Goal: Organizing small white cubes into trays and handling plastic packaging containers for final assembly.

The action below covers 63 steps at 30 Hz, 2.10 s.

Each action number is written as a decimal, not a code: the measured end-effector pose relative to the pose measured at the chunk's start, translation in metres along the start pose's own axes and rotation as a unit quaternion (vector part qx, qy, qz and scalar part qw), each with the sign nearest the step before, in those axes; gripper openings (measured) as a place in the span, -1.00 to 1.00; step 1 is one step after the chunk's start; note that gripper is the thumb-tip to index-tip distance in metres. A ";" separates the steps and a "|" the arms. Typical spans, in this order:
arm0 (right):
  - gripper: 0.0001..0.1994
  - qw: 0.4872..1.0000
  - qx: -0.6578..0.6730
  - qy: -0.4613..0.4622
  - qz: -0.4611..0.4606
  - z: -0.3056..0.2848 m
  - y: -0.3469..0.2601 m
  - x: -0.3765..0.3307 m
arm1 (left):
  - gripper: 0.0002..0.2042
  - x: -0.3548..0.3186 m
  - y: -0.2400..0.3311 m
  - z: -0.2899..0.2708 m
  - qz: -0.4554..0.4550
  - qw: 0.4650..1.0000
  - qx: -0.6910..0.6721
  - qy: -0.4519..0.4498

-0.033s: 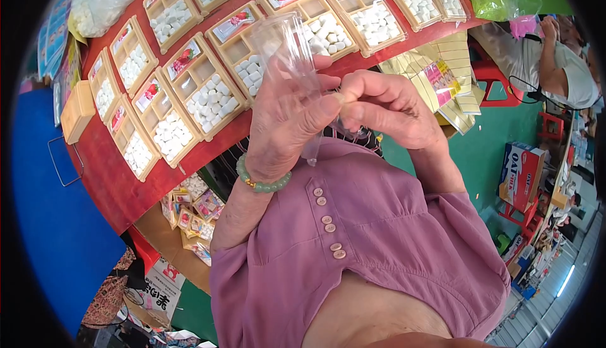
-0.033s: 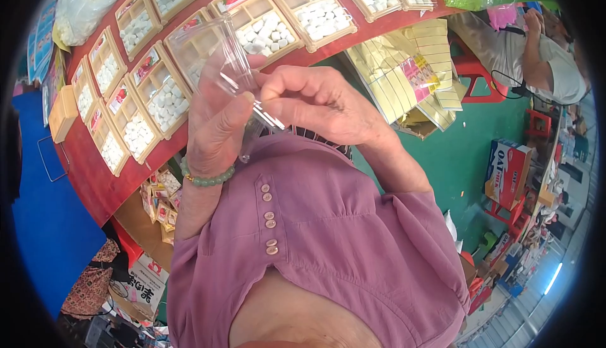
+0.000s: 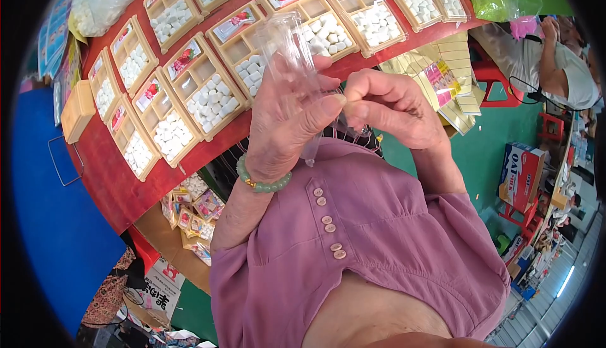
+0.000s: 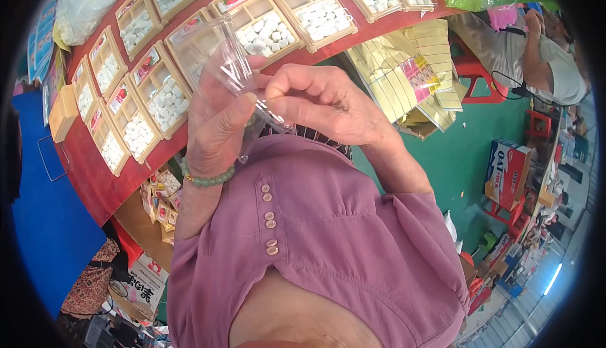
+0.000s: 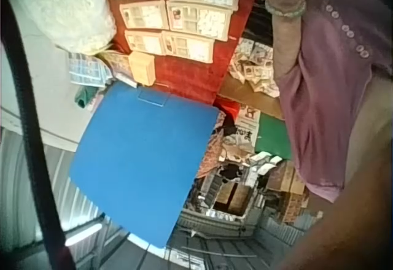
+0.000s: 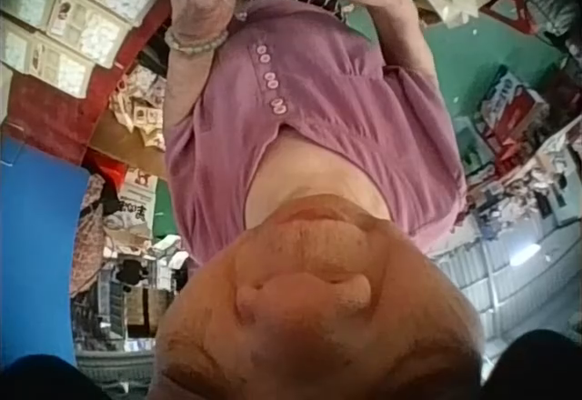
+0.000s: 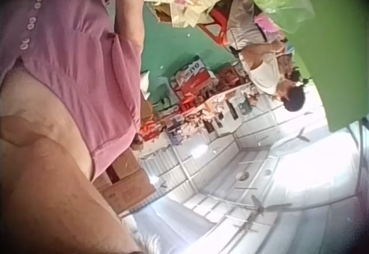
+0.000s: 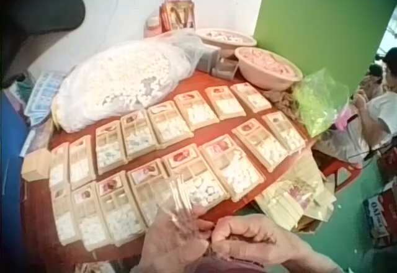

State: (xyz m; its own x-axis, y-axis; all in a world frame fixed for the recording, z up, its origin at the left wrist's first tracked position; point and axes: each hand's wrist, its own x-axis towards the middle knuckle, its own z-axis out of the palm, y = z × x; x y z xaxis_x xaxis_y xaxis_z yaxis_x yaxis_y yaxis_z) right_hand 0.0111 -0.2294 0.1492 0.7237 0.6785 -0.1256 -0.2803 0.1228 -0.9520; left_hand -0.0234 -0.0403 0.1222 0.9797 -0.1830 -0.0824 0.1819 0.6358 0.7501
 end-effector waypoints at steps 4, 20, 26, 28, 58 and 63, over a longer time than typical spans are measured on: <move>-0.89 0.998 -0.060 0.018 -0.021 0.001 -0.002 -0.005 | -0.37 0.000 0.002 0.003 -0.006 0.999 0.023 0.047; -0.61 0.957 -0.150 0.229 -0.100 -0.009 -0.012 0.034 | -0.26 -0.001 0.003 0.001 0.027 0.993 0.064 0.095; -0.57 0.947 -0.210 0.232 -0.071 -0.027 -0.001 0.057 | -0.25 -0.012 0.014 -0.004 0.050 0.987 0.089 0.125; -0.58 0.933 -0.262 0.239 -0.066 -0.028 0.000 0.063 | -0.21 -0.015 0.017 -0.005 0.042 0.986 0.090 0.135; -0.75 0.649 -0.699 0.269 -0.135 -0.018 0.021 0.091 | -0.16 -0.016 0.022 -0.020 -0.014 0.995 0.036 0.095; -0.72 0.648 -0.705 0.261 -0.123 -0.015 0.021 0.089 | -0.18 -0.019 0.021 -0.024 -0.002 0.996 0.018 0.088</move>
State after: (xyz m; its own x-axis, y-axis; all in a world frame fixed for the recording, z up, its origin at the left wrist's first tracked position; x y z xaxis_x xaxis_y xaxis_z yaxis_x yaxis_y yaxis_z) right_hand 0.0791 -0.1770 0.1142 0.8553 0.3816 0.3505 0.4721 -0.8528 -0.2233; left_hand -0.0362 -0.0056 0.1237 0.9792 -0.0499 -0.1965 0.1859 0.6079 0.7720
